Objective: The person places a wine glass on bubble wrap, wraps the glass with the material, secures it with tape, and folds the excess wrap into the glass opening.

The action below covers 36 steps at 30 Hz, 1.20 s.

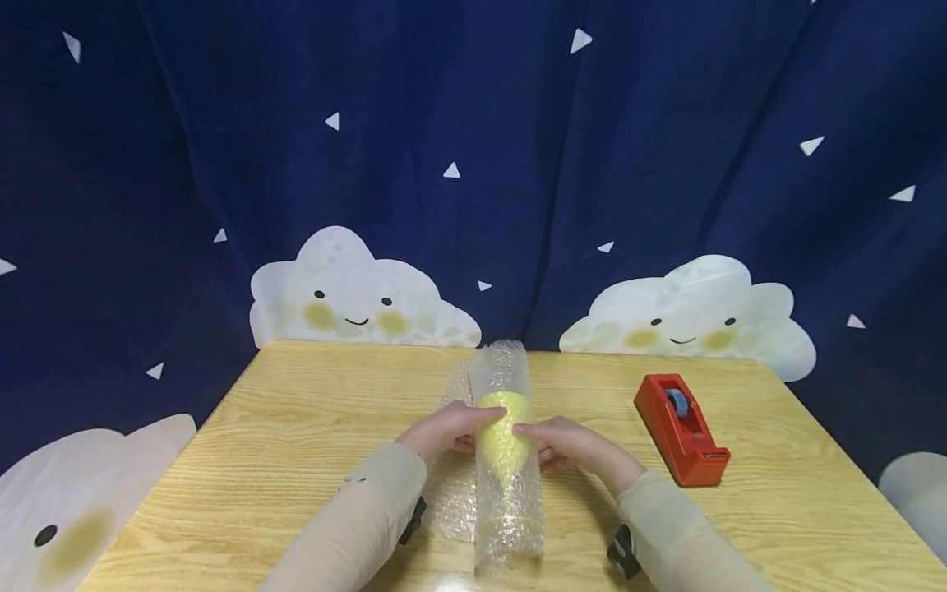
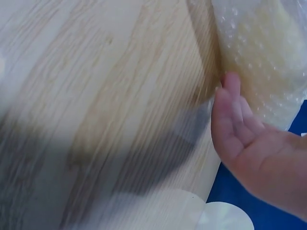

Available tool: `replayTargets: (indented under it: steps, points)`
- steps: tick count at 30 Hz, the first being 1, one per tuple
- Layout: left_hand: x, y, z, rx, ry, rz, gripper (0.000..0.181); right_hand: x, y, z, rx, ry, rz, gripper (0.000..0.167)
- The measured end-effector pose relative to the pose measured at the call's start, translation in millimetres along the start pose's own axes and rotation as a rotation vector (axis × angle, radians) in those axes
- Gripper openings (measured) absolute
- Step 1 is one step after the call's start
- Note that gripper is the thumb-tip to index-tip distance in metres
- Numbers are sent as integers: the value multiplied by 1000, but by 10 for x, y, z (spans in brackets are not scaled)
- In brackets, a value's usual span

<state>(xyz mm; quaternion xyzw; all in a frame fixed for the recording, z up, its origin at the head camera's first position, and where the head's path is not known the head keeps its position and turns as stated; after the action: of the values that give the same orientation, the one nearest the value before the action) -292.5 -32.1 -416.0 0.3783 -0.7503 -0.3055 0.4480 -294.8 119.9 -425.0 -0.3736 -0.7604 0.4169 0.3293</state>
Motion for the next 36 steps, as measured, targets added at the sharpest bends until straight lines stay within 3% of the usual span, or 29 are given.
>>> replayTargets:
  steps: [6,11,15,23,26,31,36]
  points:
    - [-36,-35,45,-23,-74,-122,54,-5,8,-1,23,-81,71,48]
    - [-84,-37,59,-31,-139,-204,52,-3,4,-17,7,-51,86,49]
    - [-99,-46,67,-27,-156,-239,51,2,-8,-35,7,-10,81,49]
    - [-14,-73,48,33,-87,-138,56,27,-39,-39,-12,99,-17,53]
    - [5,-41,16,26,-64,-79,60,20,-39,-38,-15,116,-28,53]
    - [27,17,-33,1,-10,20,68,-1,-67,-48,-1,119,-44,53]
    - [28,6,-24,3,-5,14,67,-27,-65,-31,24,67,-34,55]
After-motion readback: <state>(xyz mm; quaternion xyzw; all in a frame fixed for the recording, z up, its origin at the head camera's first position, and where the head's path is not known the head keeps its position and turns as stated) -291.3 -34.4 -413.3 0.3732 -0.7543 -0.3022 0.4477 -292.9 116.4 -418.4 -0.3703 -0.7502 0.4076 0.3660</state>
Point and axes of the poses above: each hand's wrist, its own z-axis towards the middle knuckle, its own x-axis out of the back of the hand, y = z × x, the point moved 9 cm from there along z, towards the middle knuckle, and after that the axes turned 11 degrees about z, right-handed, at the moved point
